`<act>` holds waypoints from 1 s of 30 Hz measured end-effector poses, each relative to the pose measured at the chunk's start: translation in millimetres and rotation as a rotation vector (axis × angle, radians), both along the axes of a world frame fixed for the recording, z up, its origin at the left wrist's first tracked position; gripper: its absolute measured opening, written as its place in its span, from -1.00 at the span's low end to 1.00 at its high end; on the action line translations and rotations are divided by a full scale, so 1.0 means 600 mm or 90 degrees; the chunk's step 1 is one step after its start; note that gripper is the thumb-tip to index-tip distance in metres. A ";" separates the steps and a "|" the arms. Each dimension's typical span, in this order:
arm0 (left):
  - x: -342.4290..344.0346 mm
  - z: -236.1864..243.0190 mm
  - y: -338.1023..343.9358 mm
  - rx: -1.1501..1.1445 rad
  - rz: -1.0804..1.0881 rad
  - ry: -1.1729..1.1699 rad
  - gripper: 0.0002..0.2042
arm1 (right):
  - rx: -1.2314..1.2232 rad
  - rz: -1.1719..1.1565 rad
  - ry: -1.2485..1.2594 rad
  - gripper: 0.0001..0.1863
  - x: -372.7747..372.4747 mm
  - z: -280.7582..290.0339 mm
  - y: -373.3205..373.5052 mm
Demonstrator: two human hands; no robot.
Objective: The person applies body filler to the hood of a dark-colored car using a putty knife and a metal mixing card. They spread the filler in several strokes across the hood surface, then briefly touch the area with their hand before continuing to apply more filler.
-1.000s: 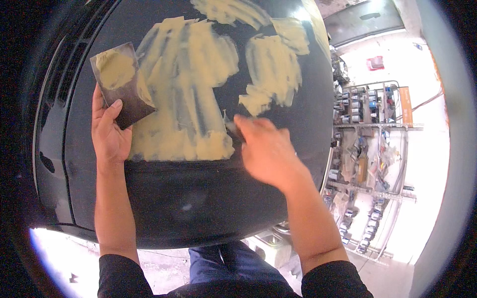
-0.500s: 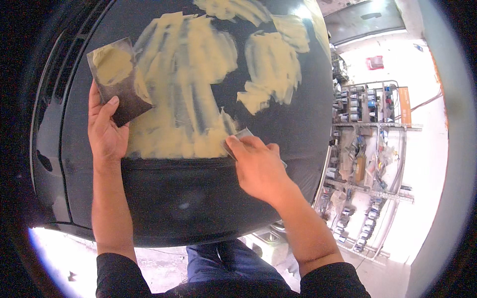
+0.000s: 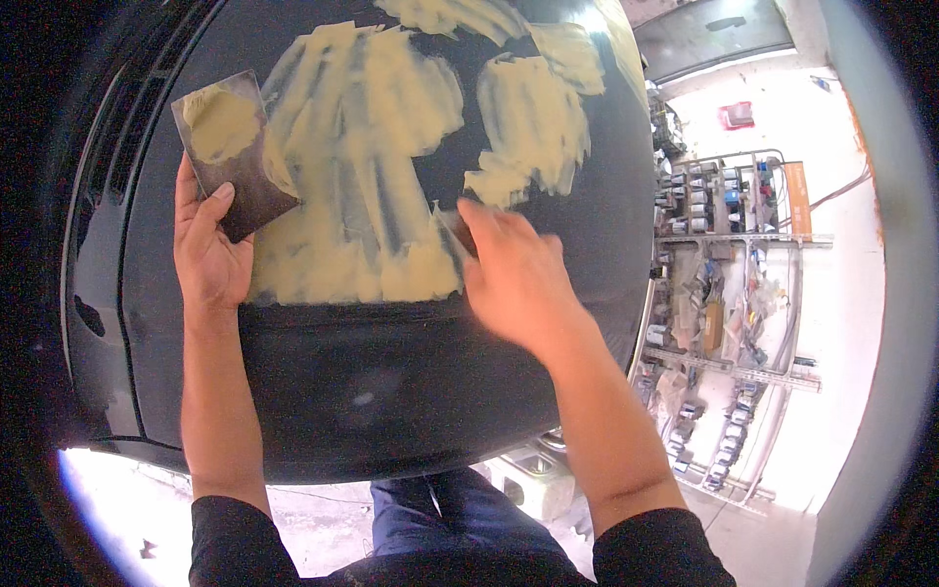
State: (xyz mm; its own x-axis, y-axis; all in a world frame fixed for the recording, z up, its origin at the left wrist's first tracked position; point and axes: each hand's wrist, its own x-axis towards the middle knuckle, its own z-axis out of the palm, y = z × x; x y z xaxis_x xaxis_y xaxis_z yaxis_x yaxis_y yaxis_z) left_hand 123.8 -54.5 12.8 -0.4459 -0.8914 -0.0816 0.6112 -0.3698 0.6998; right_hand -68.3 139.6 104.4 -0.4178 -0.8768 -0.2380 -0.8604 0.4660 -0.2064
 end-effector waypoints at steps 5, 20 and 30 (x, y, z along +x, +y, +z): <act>-0.001 -0.002 0.002 0.008 0.009 -0.002 -0.47 | 0.057 -0.006 -0.004 -0.47 0.008 -0.020 -0.011; 0.001 0.002 0.003 0.007 -0.002 -0.008 -0.47 | 0.009 -0.029 0.012 -0.46 0.035 0.009 0.047; 0.000 -0.004 0.003 0.007 0.009 -0.009 -0.47 | 0.033 0.005 -0.020 -0.46 0.085 -0.035 0.038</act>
